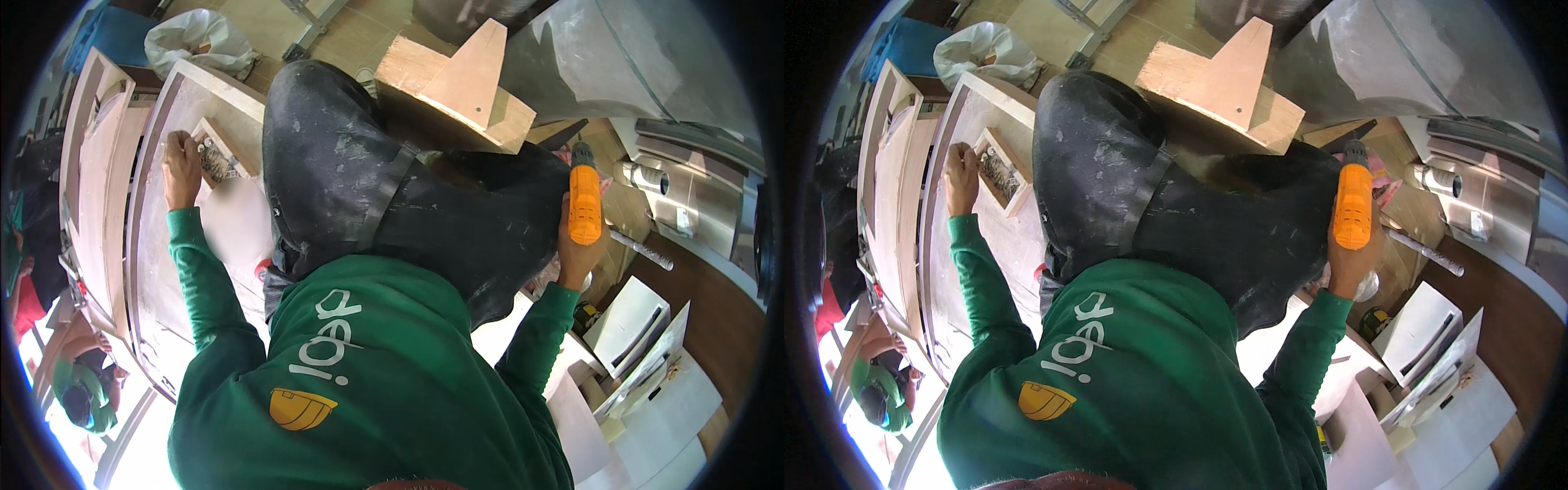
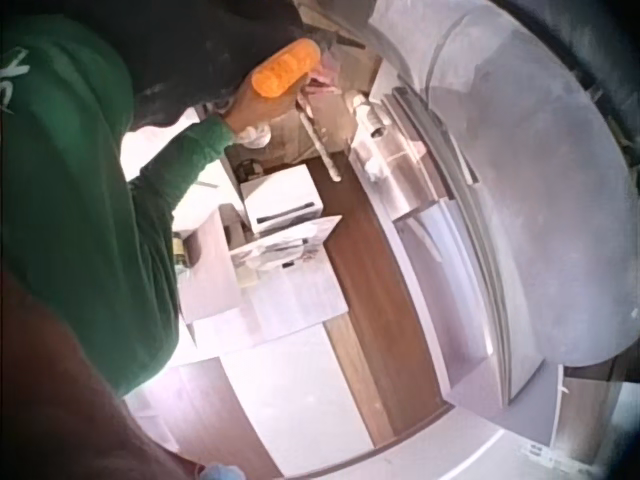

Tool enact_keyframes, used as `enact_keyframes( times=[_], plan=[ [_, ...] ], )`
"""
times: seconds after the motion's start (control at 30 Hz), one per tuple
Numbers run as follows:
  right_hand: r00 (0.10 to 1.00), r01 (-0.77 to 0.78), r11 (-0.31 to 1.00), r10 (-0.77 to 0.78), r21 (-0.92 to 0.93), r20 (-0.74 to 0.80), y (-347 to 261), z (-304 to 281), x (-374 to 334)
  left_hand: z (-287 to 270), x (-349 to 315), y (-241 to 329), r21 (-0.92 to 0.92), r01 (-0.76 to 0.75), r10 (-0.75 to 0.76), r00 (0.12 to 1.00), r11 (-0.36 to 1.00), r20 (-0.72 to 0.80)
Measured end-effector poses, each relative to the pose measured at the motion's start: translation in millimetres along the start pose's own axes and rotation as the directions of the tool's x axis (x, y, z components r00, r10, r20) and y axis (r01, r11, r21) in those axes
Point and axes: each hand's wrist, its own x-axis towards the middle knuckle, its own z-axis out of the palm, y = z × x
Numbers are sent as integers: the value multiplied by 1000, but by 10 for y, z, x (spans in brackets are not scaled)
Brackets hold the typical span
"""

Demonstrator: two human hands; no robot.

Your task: The person measures and marks wooden pieces with a tape measure and pencil, then uses a cordless drill to drive screws into the pieces to assemble them. The person also uses a square ruler to mark lines on a longer wooden plank.

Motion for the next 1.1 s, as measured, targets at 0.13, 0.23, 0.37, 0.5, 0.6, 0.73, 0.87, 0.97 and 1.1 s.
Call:
enact_keyframes(
  times=[0.13,0.23,0.37,0.5,0.6,0.73,0.87,0.97,1.1],
  plan=[
    [999,44,999,-44,-4,5,-90,-29,27,-17,-5,1610,-482,-136,205,974,866,94],
    [998,64,997,-64,-35,4,-211,-39,30,305,38,2549,-604,-207,417,879,769,230],
    [995,102,986,-99,-130,31,-295,-66,-6,913,214,3314,-482,-646,773,624,592,113],
    [999,47,981,-43,-189,22,-301,-69,-154,1353,209,3381,-783,-257,581,798,566,158],
    [999,45,984,-43,-174,11,-176,-50,-222,1440,316,3216,-887,195,384,848,418,366],
    [999,41,988,-39,-151,17,-131,-38,-200,1444,610,2740,-845,293,383,791,447,477],
    [996,13,987,1,-160,88,-229,-52,-57,1268,608,2752,-821,409,324,774,399,543],
    [990,3,986,20,-169,139,-285,-49,57,1217,622,2774,-812,458,309,763,361,567],
    [991,-16,998,25,-68,128,-275,-95,136,1205,701,2706,-693,147,380,748,705,545]
  ],
)
